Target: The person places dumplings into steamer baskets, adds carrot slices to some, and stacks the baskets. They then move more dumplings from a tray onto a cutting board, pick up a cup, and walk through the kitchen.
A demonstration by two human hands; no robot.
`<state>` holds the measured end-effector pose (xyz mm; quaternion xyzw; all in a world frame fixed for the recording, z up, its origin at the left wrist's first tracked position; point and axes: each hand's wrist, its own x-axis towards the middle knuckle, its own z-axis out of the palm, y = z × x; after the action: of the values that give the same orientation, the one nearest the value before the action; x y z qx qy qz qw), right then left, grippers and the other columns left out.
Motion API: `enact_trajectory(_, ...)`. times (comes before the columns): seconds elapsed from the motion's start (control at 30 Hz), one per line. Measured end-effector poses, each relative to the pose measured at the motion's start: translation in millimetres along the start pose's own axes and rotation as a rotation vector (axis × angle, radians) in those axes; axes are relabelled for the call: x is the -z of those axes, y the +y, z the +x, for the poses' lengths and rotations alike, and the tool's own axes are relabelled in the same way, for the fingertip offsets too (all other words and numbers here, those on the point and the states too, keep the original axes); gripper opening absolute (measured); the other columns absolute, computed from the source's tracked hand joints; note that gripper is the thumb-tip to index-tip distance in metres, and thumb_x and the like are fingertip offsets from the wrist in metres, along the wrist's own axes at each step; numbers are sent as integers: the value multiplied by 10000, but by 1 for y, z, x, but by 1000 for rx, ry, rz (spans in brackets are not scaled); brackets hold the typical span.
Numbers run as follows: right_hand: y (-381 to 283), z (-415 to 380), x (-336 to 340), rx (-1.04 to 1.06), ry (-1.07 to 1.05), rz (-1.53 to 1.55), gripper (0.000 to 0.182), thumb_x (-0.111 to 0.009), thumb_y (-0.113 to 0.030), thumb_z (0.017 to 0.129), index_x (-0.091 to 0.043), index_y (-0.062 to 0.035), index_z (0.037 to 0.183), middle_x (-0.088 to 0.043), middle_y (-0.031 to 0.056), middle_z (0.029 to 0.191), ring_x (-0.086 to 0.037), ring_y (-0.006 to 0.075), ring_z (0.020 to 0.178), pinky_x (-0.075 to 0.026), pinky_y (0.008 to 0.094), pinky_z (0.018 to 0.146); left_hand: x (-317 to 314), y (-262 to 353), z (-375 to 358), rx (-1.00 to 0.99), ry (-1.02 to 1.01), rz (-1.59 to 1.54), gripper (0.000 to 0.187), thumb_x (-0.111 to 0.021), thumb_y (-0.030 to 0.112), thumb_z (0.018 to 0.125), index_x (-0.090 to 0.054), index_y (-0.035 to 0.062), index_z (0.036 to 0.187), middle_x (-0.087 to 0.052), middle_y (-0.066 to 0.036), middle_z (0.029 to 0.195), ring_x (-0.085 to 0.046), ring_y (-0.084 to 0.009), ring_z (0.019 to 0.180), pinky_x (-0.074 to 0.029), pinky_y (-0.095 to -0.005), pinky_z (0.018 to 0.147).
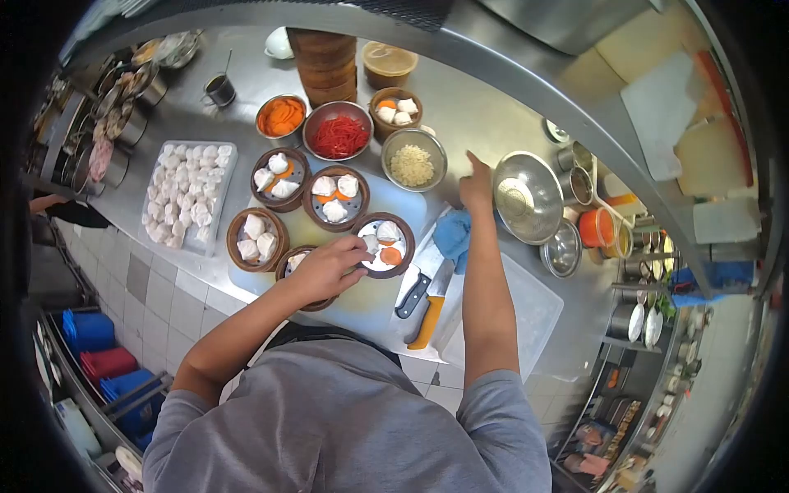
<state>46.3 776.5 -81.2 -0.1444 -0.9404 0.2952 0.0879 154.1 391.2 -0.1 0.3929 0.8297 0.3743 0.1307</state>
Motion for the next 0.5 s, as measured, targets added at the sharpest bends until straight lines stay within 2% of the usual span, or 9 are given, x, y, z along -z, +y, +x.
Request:
enact_trajectory(0.13,-2,19,-18,87,-113,-69,716,-668,-6,802,-501,-173,1477,-443,247,1490,-467,369,1366,-411,405,1126,5,4,-1,-40,36,-20,249,-688,165,892,-686,43,1109,-606,-115,1145,-630,-318,1039,-515,-424,900)
enact_trajectory(0.23,2,53,-28,192,-144,-143,707,-655,12,811,-502,-177,1474,-454,242,1480,-467,362,1368,-420,403,1124,16,9,-11,6,62,-56,250,-689,166,895,-687,48,1116,-607,-114,1168,-632,-314,1049,-514,-423,911)
enact_trajectory(0.3,3,77,-34,271,-172,-158,664,-642,26,818,-551,-198,1437,-471,223,1473,-509,365,1327,-460,403,1087,24,9,-20,64,90,-70,251,-692,164,895,-688,62,1124,-617,-106,1172,-639,-310,1049,-521,-419,907)
enact_trajectory(0.4,-1,111,-43,379,-280,-114,565,-670,-1,825,-642,-223,1344,-512,185,1441,-580,349,1248,-516,400,1016,29,0,-36,98,173,-76,261,-720,139,879,-694,82,1132,-620,-101,1177,-644,-298,1027,-537,-395,864)
enact_trajectory(0.5,-18,127,-48,473,-406,-162,560,-686,-21,828,-636,-217,1350,-527,167,1427,-580,334,1251,-511,401,1022,25,-6,-43,158,239,-81,250,-724,119,872,-699,81,1118,-626,-97,1159,-650,-293,1002,-546,-391,841)
